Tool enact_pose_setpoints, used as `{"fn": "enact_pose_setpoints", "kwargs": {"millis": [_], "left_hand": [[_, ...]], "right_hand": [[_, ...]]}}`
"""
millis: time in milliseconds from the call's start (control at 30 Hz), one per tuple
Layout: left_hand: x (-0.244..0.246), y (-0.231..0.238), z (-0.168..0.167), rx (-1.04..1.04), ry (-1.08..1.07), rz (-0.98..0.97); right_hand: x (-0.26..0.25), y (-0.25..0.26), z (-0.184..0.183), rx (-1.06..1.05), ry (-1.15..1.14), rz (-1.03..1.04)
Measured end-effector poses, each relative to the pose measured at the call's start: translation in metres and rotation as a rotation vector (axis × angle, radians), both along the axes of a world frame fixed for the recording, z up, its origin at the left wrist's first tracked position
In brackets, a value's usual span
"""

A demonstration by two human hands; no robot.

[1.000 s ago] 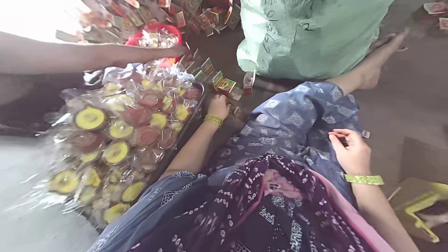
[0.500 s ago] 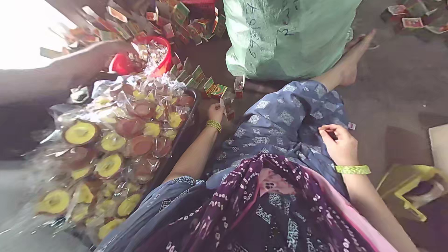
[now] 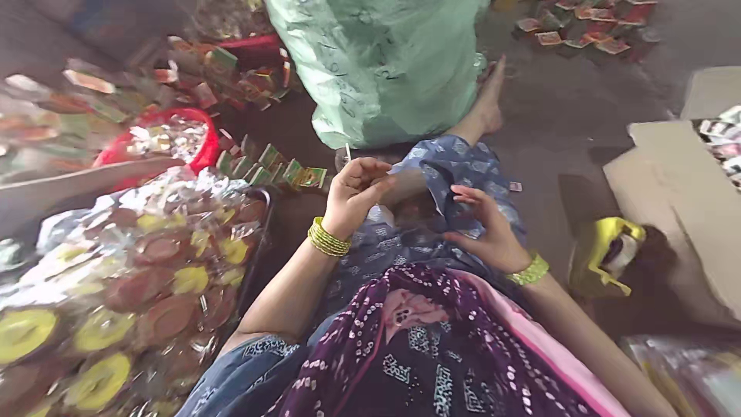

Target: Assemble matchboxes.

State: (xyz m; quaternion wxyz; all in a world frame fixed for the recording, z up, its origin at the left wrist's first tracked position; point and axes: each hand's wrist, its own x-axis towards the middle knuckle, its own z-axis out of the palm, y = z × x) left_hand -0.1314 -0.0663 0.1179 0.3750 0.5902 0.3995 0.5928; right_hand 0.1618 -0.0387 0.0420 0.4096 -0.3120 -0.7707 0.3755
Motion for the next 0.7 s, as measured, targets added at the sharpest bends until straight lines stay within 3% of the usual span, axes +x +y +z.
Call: {"fn": "enact_pose_setpoints", "kwargs": {"millis": [100,200,367,500,600,700], "left_hand": [[0.045,0.018,-0.003,-0.173,-0.149,-0.214],[0.085,0.038,-0.027,-0.383,-0.381,-0.387],[0.133,0.044,-0.083,-0.573,-0.248,-0.667],[0.150,0.047,-0.109,-0.646,-0.028,-0.532],[0.145,0.053,-0.118,-0.587,-0.002,-0.490],[0.141,0.055,-0.120,-0.558,0.021,-0.502]], "right_hand": [[0.008,-0.008,0.022,0.015,-0.001,0.086],[0.028,-0.011,0.018,-0.077,0.084,0.100],[0.050,-0.013,-0.013,-0.262,0.263,-0.211],[0.071,0.011,-0.027,-0.249,-0.034,-0.418],[0.096,0.070,-0.042,-0.327,-0.334,-0.661],[0.123,0.138,-0.073,-0.428,-0.677,-0.722]]}}
